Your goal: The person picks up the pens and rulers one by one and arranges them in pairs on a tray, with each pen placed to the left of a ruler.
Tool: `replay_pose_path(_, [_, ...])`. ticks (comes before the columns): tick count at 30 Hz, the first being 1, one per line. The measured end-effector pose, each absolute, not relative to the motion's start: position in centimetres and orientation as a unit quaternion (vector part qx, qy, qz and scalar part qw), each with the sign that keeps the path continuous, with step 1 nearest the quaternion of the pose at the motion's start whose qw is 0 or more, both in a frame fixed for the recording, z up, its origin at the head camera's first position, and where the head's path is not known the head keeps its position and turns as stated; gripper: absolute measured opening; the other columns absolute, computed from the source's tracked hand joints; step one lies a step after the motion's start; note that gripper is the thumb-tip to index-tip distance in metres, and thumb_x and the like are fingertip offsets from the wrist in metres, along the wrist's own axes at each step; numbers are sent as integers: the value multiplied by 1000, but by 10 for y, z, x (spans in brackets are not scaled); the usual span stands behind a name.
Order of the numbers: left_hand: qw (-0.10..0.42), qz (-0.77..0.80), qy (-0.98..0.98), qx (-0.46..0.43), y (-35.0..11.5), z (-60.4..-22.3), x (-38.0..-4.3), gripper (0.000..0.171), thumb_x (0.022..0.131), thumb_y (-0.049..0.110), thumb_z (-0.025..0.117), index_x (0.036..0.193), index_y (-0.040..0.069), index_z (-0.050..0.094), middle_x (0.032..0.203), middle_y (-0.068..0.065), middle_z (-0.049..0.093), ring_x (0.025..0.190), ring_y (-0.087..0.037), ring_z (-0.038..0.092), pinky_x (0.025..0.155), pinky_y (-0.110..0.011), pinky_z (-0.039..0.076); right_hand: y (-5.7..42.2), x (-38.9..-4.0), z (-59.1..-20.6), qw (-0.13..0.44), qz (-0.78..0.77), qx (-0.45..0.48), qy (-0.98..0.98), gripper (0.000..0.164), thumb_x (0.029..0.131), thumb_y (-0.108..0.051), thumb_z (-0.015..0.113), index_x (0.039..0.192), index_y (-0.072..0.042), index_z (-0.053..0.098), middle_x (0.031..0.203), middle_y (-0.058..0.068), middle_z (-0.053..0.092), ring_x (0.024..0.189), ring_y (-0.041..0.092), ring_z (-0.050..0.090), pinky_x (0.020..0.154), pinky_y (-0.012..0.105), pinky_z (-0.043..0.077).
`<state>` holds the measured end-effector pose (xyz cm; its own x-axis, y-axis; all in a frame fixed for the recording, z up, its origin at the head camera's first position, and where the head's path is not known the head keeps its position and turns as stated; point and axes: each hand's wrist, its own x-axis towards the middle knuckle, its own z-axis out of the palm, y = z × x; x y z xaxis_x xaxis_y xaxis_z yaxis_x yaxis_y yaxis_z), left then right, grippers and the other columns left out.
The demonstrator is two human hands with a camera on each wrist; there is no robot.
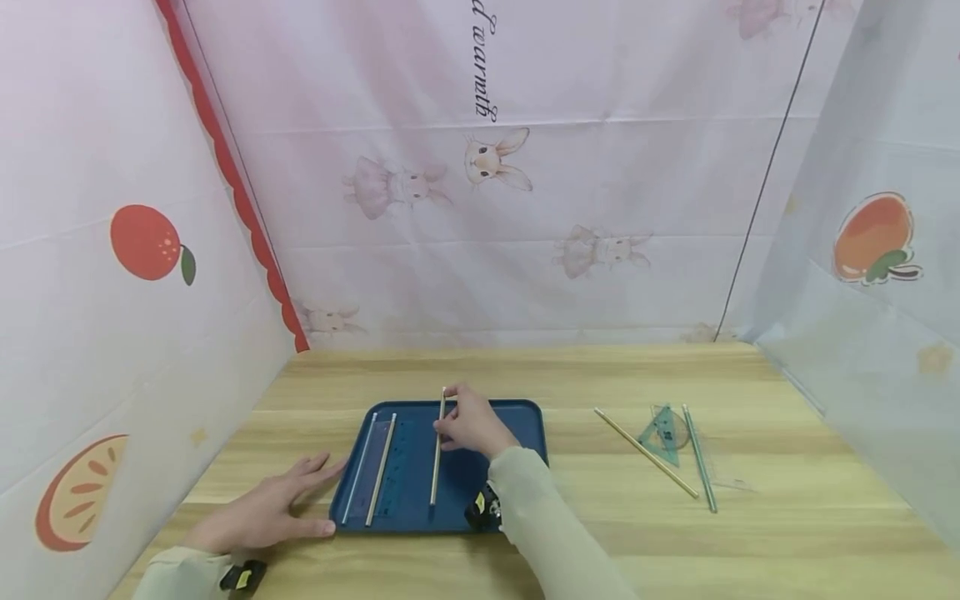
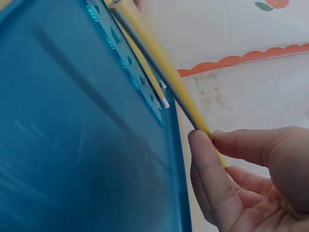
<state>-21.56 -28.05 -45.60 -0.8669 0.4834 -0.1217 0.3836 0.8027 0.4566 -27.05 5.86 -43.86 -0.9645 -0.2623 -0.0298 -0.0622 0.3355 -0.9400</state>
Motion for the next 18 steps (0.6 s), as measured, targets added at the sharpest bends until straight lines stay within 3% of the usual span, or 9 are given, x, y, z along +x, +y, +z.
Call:
replay_pose_path(8, [118,217,942,228,-278,-459,-216,96,88,59,83,166,21,43,173,-30,30,157,-64,22,107,-94,20,42,-273,-441,102,-552,-84,823,56,103,1,68,153,1,43,102,19,64,84,25,74,79,38,68])
replay_pose_path(18, [121,211,943,227,-282,-455,-217,97,88,60,82,167,22,42,174,-29,28,158,-64,21,105,-96,18,21,-275,-444,121,-524,-64,841,57,103,1,68,154,-1,44,104,18,64,84,25,73,79,39,67])
